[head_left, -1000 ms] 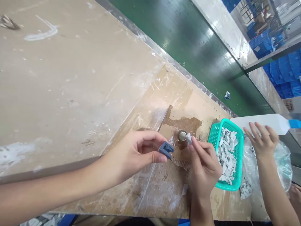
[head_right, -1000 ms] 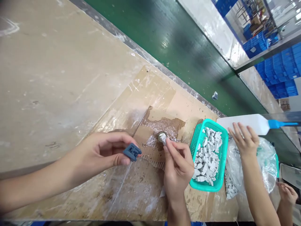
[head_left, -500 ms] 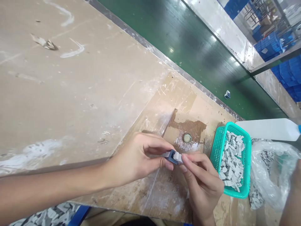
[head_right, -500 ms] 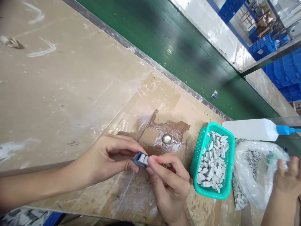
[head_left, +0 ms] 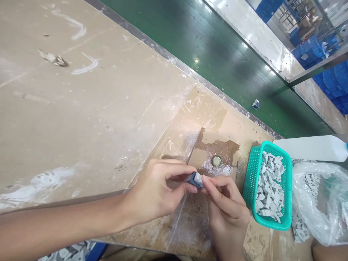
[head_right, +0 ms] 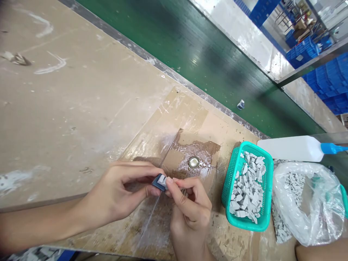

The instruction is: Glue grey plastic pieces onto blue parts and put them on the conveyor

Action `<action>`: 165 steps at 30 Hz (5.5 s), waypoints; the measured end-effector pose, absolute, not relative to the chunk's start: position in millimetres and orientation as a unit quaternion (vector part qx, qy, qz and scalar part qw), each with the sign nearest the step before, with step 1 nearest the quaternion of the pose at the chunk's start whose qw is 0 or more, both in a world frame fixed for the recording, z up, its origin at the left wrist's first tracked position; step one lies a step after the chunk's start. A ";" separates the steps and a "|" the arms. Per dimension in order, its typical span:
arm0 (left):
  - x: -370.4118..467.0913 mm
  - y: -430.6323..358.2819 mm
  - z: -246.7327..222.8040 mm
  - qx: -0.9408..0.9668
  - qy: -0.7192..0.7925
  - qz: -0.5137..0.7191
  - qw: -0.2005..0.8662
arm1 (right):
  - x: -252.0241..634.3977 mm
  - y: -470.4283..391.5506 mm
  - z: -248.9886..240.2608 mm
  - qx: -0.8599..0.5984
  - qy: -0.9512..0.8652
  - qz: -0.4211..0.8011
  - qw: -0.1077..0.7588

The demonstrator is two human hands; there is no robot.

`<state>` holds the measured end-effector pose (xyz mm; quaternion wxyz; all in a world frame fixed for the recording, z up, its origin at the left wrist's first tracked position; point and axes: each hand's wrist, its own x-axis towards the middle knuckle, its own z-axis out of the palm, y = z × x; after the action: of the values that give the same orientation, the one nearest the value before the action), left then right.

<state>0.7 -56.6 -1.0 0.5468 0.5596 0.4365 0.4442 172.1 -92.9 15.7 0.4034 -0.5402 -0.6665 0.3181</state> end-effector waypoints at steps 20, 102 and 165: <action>-18.1 -27.0 14.6 0.362 0.356 0.473 0.721 | 155.9 -82.1 43.9 -0.605 -0.679 0.118 0.399; -2.0 -0.3 26.6 0.414 0.474 0.450 0.633 | 223.9 -66.0 3.4 -0.658 -0.637 0.165 0.367; 23.4 -26.5 16.2 0.413 0.363 0.393 0.737 | 207.2 -74.0 25.0 -0.499 -0.729 0.192 0.427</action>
<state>23.4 -26.5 16.2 0.7368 0.4128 0.3633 0.3934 207.2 -74.0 25.0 0.4270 -0.4988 -0.7293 0.1923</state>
